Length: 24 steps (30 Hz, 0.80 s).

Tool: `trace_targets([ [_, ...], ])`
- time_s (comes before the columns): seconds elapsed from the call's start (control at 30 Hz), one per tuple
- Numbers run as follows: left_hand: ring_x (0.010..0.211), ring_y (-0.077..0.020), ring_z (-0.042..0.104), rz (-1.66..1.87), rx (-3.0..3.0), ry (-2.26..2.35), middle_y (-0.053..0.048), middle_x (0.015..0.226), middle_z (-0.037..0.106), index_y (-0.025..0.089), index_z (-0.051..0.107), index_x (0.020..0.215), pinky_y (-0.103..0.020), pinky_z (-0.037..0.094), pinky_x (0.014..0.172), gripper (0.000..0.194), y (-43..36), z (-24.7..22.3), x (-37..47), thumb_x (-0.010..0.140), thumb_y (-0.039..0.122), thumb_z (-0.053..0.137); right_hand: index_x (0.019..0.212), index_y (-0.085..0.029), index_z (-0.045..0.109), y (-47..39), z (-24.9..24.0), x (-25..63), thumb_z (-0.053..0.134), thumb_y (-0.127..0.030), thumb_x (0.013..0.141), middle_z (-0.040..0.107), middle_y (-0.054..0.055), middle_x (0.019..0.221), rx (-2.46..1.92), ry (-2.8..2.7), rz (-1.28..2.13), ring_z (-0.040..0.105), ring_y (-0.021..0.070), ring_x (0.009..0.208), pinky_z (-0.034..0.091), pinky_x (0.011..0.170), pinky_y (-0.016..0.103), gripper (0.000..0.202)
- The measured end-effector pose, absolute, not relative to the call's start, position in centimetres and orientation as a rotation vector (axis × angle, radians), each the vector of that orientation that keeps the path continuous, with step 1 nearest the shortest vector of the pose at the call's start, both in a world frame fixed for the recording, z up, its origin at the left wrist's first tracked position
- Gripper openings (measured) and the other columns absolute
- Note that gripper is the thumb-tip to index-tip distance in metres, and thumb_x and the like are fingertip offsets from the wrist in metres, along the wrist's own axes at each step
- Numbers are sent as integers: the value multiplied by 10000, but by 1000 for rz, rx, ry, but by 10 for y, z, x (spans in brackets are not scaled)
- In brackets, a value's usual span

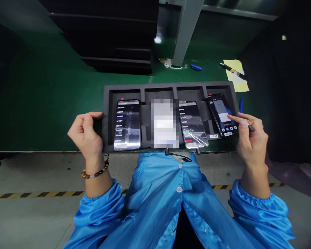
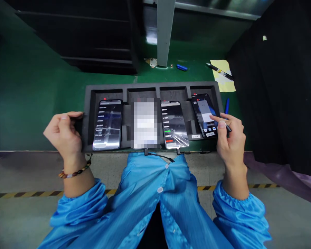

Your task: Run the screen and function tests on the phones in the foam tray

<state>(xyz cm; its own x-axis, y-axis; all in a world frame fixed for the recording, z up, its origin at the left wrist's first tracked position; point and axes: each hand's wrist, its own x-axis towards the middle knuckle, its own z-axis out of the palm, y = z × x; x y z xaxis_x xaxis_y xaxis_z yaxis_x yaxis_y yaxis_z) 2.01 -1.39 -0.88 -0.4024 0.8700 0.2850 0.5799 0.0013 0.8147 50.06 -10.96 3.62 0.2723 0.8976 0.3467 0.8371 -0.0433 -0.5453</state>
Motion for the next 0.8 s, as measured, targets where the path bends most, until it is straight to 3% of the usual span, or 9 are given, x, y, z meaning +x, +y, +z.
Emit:
trace_targets([
  [0.13,989,-234,776,1528,1439,1886,-81,979,807,181,733,931,-419,614,1005,274,-13,-9,21,1013,347,530,1124,-230,770,-110,37,503,480,-464,1153,806,116,1279,-1900,-1567,111,695,246,1388,496,1177,479,374],
  [0.37,991,-234,783,1508,1442,1946,-82,985,824,187,748,925,-411,617,1001,292,-13,-9,22,1001,365,529,959,-242,639,-105,40,492,492,-445,1144,839,83,1278,-1813,-1714,157,670,251,1411,437,1224,497,311],
  [0.6,964,-238,785,1552,1434,1901,-84,973,830,180,766,923,-415,616,990,281,-12,-12,19,991,360,560,1082,-242,757,-102,39,495,462,-479,1150,830,91,1259,-1893,-1650,94,670,271,1384,432,1217,527,385],
  [0.7,977,-237,787,1541,1433,1907,-85,986,830,182,760,924,-414,619,997,284,-13,-11,19,996,370,560,1135,-257,753,-96,37,500,462,-509,1142,809,82,1356,-1942,-1673,144,638,283,1453,385,1254,566,385],
  [0.8,988,-236,787,1528,1435,1921,-77,977,824,187,750,919,-414,623,1008,278,-14,-9,21,995,368,553,1169,-264,700,-90,38,501,466,-534,1128,715,80,1558,-1959,-1710,211,492,290,1621,310,1310,598,361],
])
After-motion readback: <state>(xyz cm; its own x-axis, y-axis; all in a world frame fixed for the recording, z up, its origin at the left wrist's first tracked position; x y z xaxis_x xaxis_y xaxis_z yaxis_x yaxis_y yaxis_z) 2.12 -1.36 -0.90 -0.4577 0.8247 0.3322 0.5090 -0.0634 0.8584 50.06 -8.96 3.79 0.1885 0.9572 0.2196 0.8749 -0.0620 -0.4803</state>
